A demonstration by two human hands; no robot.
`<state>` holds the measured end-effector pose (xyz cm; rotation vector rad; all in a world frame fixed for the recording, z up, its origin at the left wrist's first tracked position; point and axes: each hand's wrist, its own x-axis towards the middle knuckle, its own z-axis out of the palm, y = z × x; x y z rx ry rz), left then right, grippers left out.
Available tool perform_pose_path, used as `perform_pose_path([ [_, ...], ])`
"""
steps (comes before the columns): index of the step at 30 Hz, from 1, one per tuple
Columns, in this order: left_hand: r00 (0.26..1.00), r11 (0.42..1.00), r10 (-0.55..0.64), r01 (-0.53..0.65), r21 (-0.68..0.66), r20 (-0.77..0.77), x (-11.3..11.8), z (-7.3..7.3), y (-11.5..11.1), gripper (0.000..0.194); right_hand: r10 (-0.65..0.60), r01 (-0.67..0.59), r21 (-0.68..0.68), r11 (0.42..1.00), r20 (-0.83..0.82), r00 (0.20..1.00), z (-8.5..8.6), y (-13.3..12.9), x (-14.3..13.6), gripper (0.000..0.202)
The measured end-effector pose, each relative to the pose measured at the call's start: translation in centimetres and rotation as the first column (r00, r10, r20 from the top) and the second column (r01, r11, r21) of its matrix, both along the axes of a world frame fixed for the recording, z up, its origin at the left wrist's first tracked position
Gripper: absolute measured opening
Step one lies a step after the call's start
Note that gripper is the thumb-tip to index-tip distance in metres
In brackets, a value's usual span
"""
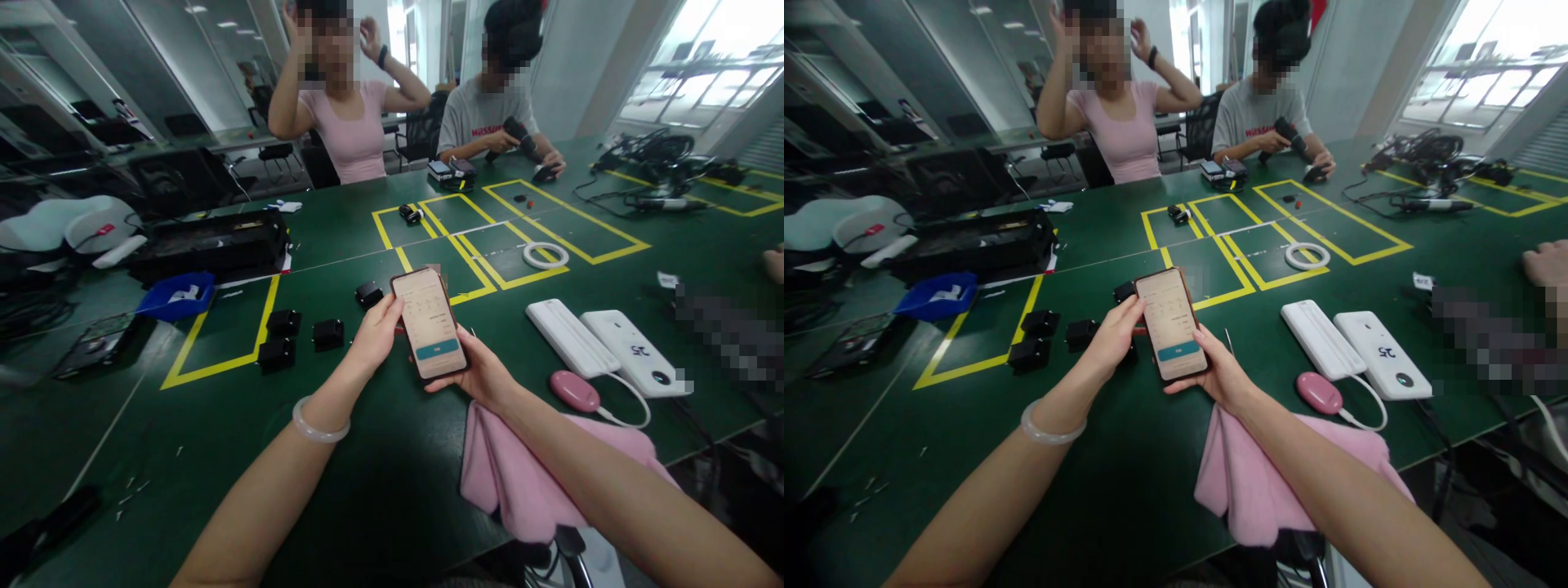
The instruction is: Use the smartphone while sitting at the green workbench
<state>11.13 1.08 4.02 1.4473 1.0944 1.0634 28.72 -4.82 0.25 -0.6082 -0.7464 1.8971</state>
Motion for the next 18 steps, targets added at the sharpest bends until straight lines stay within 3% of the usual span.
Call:
perform_pose_path([
  [3,1.000,0.999,0.002,-0.002,-0.047,-0.002,-0.1,-0.1,0.0,0.049,0.007,-0.007,-0.053,0.999,0.011,1.000,0.1,0.2,0.0,0.045],
  [7,0.993,0.992,-0.116,0.116,-0.051,0.003,0.6,-0.6,-0.7,0.045,-0.070,0.067,-0.118,0.991,-0.015,0.997,0.3,0.7,0.1,0.048],
  [13,0.974,0.972,-0.224,0.226,-0.069,0.035,2.4,-3.2,-1.4,0.044,-0.250,0.248,-0.285,0.926,0.029,0.968,0.1,1.6,0.4,0.045],
  [18,0.922,0.936,-0.313,0.340,-0.089,0.227,2.7,-4.9,-0.9,0.058,-0.281,0.280,-0.302,0.911,0.043,0.959,-0.1,2.2,0.6,0.046],
])
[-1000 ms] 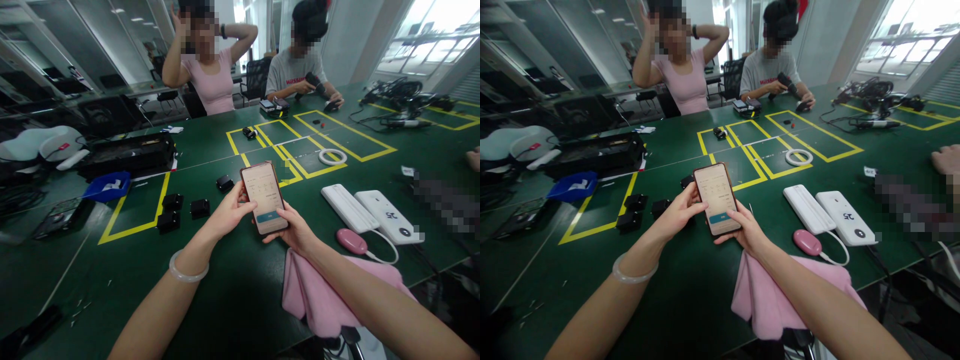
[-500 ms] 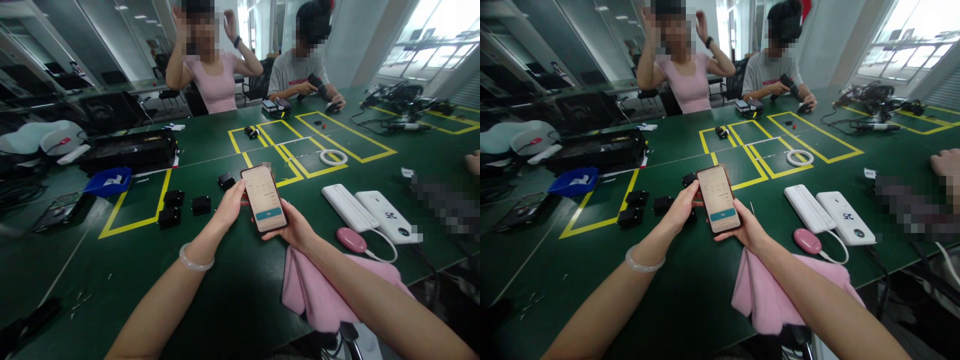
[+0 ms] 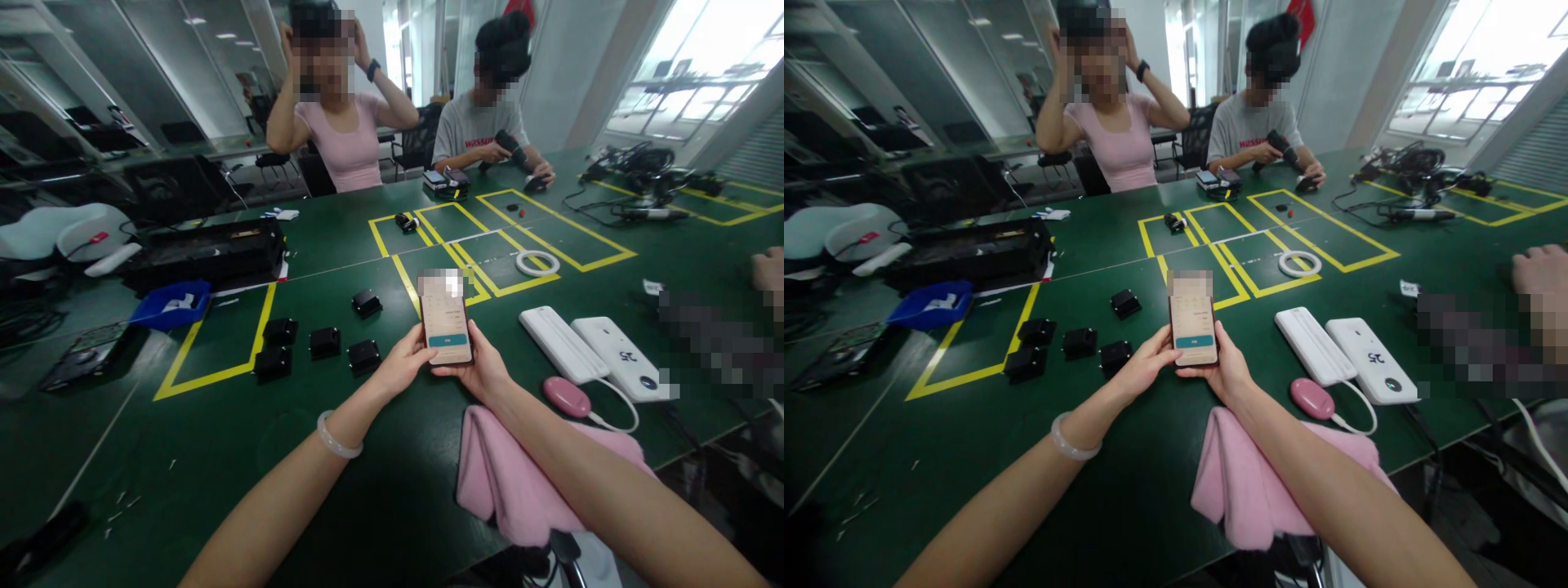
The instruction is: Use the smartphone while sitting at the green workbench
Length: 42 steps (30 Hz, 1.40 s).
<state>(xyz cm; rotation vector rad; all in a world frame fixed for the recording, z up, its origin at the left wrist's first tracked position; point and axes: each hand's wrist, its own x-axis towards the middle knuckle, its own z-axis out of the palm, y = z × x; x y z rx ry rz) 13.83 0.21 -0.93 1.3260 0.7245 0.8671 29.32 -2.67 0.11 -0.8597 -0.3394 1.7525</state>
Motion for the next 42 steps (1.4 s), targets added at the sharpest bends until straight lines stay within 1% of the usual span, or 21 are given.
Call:
perform_pose_path([
  [3,0.996,0.998,-0.048,0.050,-0.035,0.073,-0.1,-0.1,0.2,0.068,0.001,-0.001,0.000,1.000,0.003,1.000,-0.2,0.3,0.1,0.046],
  [8,0.991,0.995,-0.091,0.094,-0.023,0.093,-0.3,0.0,0.3,0.075,0.006,-0.006,-0.008,1.000,0.023,1.000,-0.5,0.6,0.2,0.045],
  [16,0.989,0.995,-0.104,0.104,0.007,0.104,-0.6,-0.6,0.3,0.076,0.013,-0.013,0.007,1.000,-0.001,1.000,-0.4,0.4,0.1,0.045],
  [22,0.992,0.997,-0.079,0.076,0.029,0.103,-0.6,-0.8,0.0,0.074,0.024,-0.024,0.008,1.000,0.004,1.000,-0.3,0.4,0.1,0.045],
  [31,0.990,0.994,-0.093,0.086,0.069,0.104,-0.6,-1.6,0.0,0.071,0.024,-0.024,0.017,1.000,0.020,0.999,-0.2,0.4,0.2,0.045],
  [35,0.994,0.995,-0.069,0.063,0.075,0.084,-0.6,-1.2,-0.1,0.066,0.044,-0.045,0.037,0.998,0.020,0.999,-0.2,0.3,0.2,0.046],
  [39,0.998,0.998,-0.006,0.003,0.059,0.056,-0.6,-0.7,0.0,0.056,0.053,-0.054,0.050,0.997,0.026,0.998,-0.2,0.2,0.0,0.044],
  [41,0.999,0.996,0.039,-0.040,0.084,0.006,-0.7,-0.6,-0.1,0.056,0.011,-0.014,0.076,0.997,0.032,0.999,-0.3,0.3,0.0,0.043],
  [42,0.998,0.994,0.059,-0.056,0.097,-0.032,-0.7,-0.6,-0.1,0.057,-0.037,0.033,0.087,0.996,0.036,0.999,-0.4,0.4,0.1,0.043],
])
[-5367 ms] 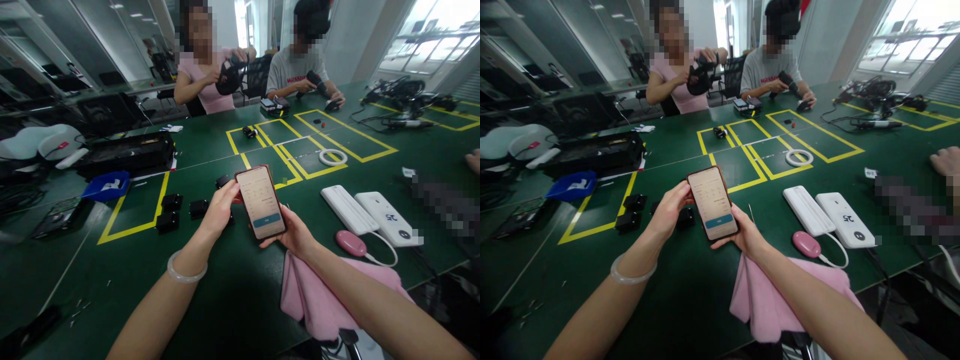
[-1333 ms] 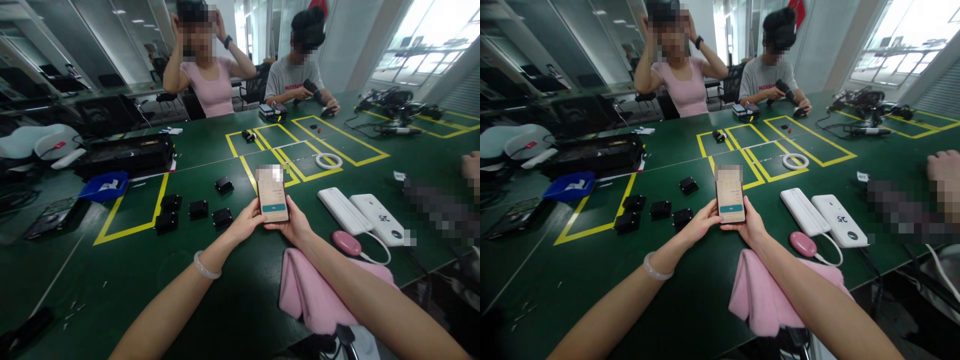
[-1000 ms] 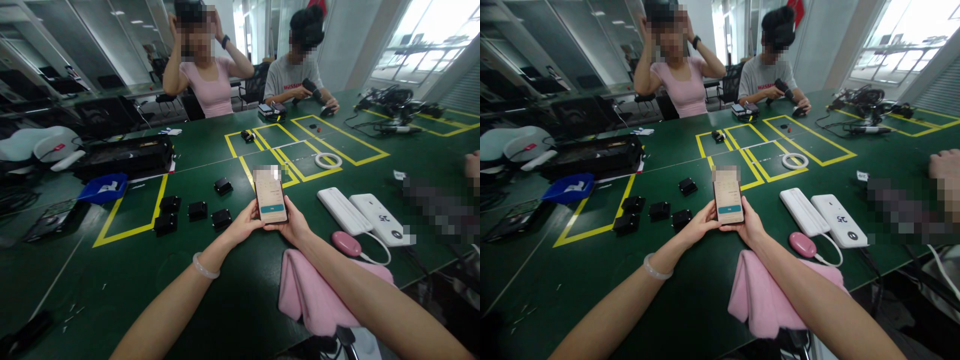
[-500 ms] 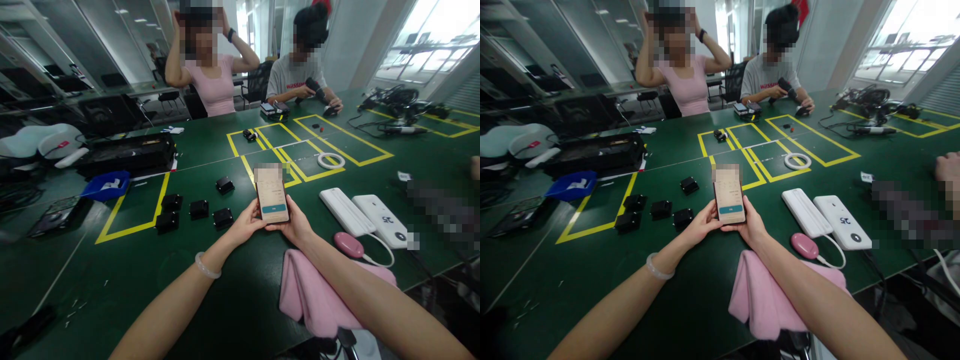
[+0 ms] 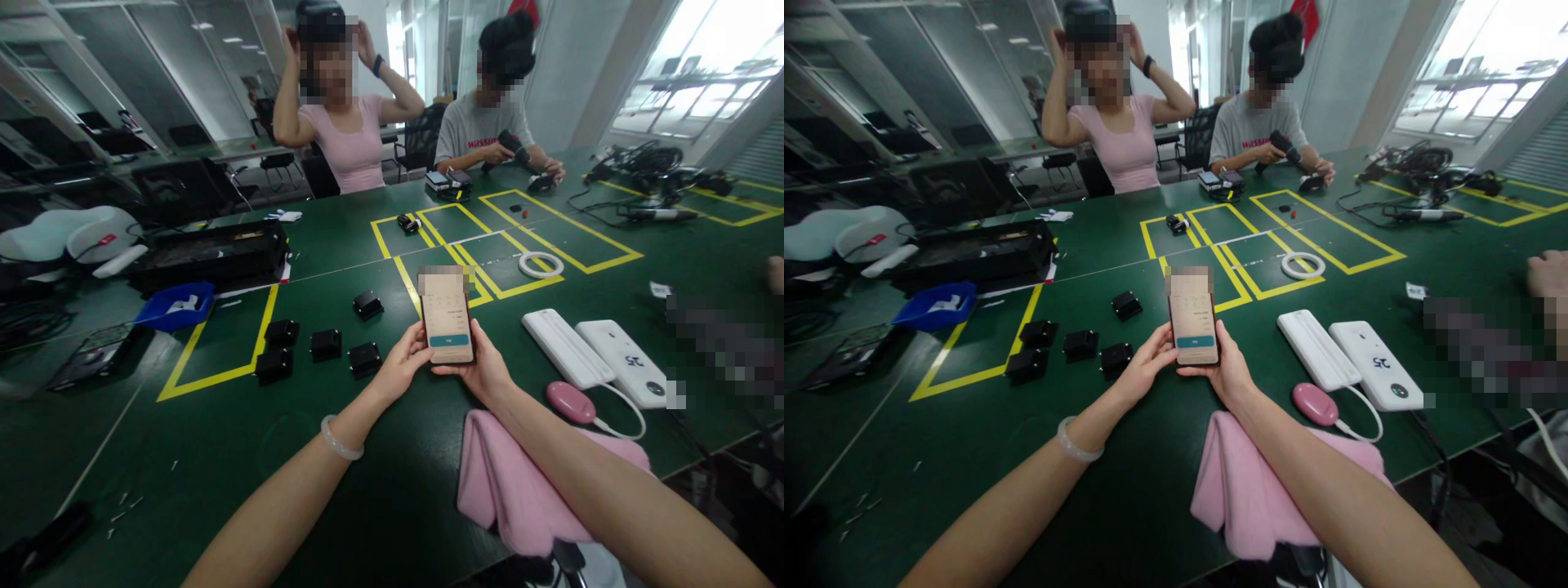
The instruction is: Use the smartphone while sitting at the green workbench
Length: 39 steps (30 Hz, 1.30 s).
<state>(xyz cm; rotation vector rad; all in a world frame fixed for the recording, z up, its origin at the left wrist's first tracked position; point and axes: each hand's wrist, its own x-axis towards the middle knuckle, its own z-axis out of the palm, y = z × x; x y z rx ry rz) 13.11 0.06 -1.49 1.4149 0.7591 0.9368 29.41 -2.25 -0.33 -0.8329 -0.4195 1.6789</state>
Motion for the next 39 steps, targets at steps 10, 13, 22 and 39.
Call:
perform_pose_path([
  [10,0.955,0.994,0.063,-0.034,0.103,-0.289,0.1,-0.9,-0.5,0.047,-0.559,0.554,-0.099,0.826,-0.027,0.829,-1.3,2.5,2.5,0.032],
  [13,0.944,0.991,0.052,-0.008,0.134,-0.325,0.1,-0.8,-0.5,0.043,-0.614,0.610,-0.096,0.786,-0.019,0.789,-1.2,2.9,3.0,0.030],
  [22,0.914,0.980,0.025,0.058,0.190,-0.405,-0.3,-0.6,-0.6,0.039,-0.649,0.649,-0.020,0.761,-0.016,0.760,-1.7,3.3,3.6,0.025],
  [39,0.921,0.988,0.021,0.041,0.151,-0.389,-0.2,-0.5,-0.8,0.036,-0.667,0.667,-0.019,0.745,-0.011,0.745,-1.9,3.6,3.8,0.022],
])
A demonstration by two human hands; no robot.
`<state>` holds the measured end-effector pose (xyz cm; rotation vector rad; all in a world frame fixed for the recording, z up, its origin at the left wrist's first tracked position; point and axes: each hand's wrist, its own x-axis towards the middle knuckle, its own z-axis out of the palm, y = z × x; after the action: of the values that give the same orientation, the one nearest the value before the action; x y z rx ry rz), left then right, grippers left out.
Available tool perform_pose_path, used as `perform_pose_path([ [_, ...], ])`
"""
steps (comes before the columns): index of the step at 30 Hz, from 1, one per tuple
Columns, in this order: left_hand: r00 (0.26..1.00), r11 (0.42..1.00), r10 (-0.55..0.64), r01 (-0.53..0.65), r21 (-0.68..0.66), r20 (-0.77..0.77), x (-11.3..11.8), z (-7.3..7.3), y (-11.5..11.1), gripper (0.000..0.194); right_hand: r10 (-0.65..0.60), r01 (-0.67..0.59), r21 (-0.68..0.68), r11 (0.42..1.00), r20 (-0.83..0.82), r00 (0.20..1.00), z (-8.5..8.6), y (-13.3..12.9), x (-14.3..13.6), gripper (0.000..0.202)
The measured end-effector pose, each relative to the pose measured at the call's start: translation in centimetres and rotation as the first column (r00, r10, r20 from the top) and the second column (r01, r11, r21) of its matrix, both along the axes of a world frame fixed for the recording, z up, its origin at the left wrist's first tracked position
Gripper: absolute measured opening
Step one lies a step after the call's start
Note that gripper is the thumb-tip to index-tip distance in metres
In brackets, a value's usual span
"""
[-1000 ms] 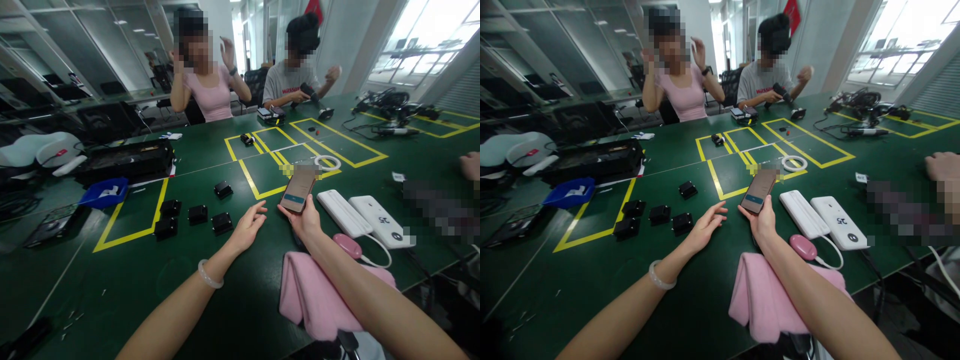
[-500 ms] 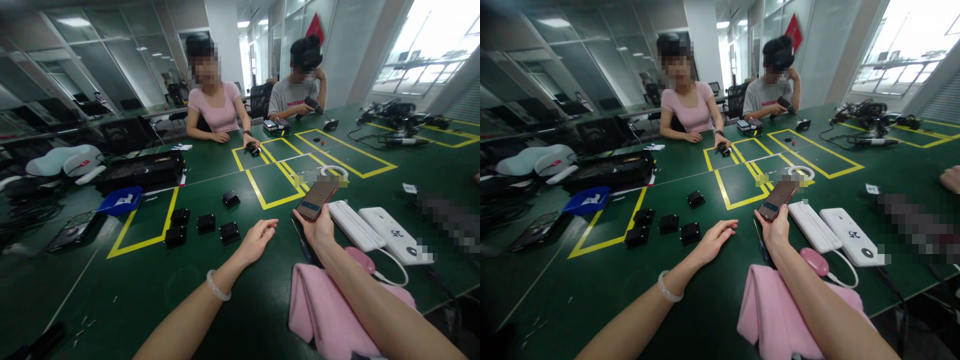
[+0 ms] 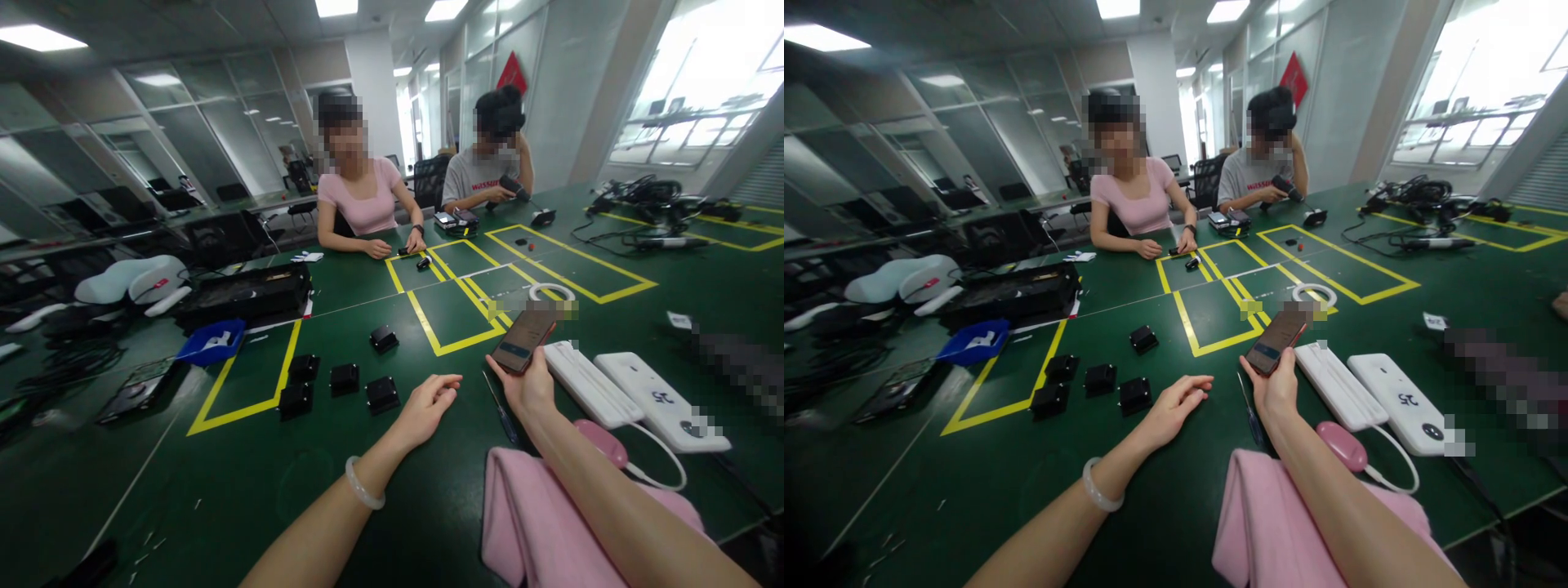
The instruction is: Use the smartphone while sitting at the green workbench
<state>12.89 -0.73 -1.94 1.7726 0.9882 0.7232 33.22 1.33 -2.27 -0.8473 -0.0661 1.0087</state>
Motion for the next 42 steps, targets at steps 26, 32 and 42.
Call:
perform_pose_path([
  [26,0.927,0.856,0.180,0.017,0.517,-0.328,8.7,1.3,2.3,0.042,0.100,-0.093,0.058,0.994,-0.134,0.986,0.1,0.0,-0.9,0.034],
  [32,0.925,0.838,0.196,0.014,0.545,-0.326,8.8,1.1,2.3,0.042,0.112,-0.102,0.074,0.992,-0.140,0.984,0.2,0.0,-0.9,0.035],
  [42,0.976,0.906,0.208,-0.171,0.388,-0.057,6.6,1.3,2.5,0.040,0.207,-0.198,0.076,0.977,-0.122,0.971,0.9,-0.8,-1.0,0.037],
])
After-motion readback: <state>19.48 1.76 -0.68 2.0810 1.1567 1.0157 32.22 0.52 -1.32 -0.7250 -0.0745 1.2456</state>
